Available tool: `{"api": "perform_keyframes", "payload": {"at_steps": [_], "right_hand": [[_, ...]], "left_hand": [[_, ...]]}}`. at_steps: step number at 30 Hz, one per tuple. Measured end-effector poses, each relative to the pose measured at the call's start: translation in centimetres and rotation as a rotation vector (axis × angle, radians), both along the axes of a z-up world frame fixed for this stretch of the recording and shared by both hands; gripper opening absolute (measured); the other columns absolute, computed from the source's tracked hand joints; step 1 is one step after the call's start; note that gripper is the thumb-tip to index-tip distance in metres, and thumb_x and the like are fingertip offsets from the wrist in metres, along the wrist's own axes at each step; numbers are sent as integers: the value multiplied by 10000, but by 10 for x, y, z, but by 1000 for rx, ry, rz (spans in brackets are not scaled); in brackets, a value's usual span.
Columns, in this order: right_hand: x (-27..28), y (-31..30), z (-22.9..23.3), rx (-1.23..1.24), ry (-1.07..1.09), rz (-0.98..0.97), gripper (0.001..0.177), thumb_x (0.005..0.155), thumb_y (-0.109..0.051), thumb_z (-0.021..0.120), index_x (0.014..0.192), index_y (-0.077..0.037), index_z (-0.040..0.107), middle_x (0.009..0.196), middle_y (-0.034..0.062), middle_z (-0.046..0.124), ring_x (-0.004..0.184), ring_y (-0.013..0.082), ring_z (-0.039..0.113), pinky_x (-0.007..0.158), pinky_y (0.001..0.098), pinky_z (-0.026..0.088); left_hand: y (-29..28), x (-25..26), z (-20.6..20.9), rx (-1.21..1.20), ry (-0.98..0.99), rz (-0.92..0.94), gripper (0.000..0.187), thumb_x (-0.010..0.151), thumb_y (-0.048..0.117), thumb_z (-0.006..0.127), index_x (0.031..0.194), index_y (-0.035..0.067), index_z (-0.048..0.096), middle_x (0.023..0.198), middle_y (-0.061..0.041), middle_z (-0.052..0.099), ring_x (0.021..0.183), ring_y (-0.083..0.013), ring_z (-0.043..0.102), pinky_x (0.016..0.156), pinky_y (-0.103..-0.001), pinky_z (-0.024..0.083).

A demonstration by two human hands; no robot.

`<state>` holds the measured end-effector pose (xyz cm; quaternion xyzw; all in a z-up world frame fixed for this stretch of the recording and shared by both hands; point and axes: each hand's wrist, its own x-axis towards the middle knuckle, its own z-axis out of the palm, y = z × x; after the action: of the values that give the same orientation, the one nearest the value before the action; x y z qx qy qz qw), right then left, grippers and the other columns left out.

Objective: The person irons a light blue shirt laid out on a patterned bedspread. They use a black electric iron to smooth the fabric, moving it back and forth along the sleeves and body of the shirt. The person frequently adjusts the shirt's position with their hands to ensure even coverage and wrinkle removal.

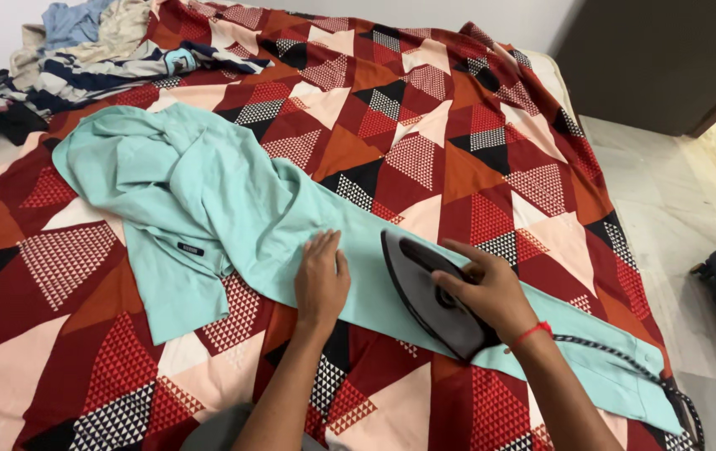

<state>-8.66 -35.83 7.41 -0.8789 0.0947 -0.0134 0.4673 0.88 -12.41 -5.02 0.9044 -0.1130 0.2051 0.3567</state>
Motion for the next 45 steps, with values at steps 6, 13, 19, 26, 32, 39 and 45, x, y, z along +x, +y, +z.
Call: {"api": "perform_keyframes", "payload": {"at_steps": [6,13,19,26,32,39,45], "right_hand": [[36,13,-24,199,45,91,855,791,-145,808,1559,-145,432,1012,182,748,831,148,715,686,286,587],[21,39,-48,717,196,-41,808,889,-149,663,1590,-142,261,945,180,739,644,248,732,543,366,601],[18,38,-77,823,36,-33,814,944,-170,629,1623,-154,179,826,155,689,557,230,696,497,359,577],[8,49,-81,899,-25,-208,784,946,-180,616,1622,-170,219,755,126,638,511,229,661,464,372,578],[-9,49,-85,889,-69,-292,755,960,-180,607,1607,-158,219,746,136,637,493,242,666,449,374,576],[3,53,-80,834,-148,-303,579,965,-170,597,1522,-134,443,704,116,618,460,231,649,420,370,559],[11,54,-74,738,-151,-355,527,965,-151,582,1479,-141,464,706,108,617,476,230,657,433,375,571]], "left_hand": [[-6,-2,-3,-29,72,-110,458,1010,96,500,1453,-21,505,1528,-190,498,1480,-342,371,1185,-438,351],[-6,1,-14,292,42,-103,521,1048,248,423,1517,21,418,1611,-136,384,1522,-295,270,1229,-494,167],[-5,3,-13,406,87,-76,554,1040,332,406,1537,87,404,1635,-78,346,1531,-249,238,1233,-486,157],[-4,8,-18,440,109,-77,581,1033,361,405,1554,108,373,1645,-53,321,1535,-236,216,1235,-480,142],[-5,8,-21,429,91,-86,577,1035,359,406,1552,105,378,1643,-65,326,1533,-245,218,1235,-483,139],[-5,5,-18,423,101,-85,574,1037,349,413,1553,97,384,1650,-67,330,1544,-244,218,1241,-482,140],[-6,5,-19,405,129,-88,576,1039,346,408,1556,95,370,1646,-66,317,1537,-243,211,1233,-481,131]]}}
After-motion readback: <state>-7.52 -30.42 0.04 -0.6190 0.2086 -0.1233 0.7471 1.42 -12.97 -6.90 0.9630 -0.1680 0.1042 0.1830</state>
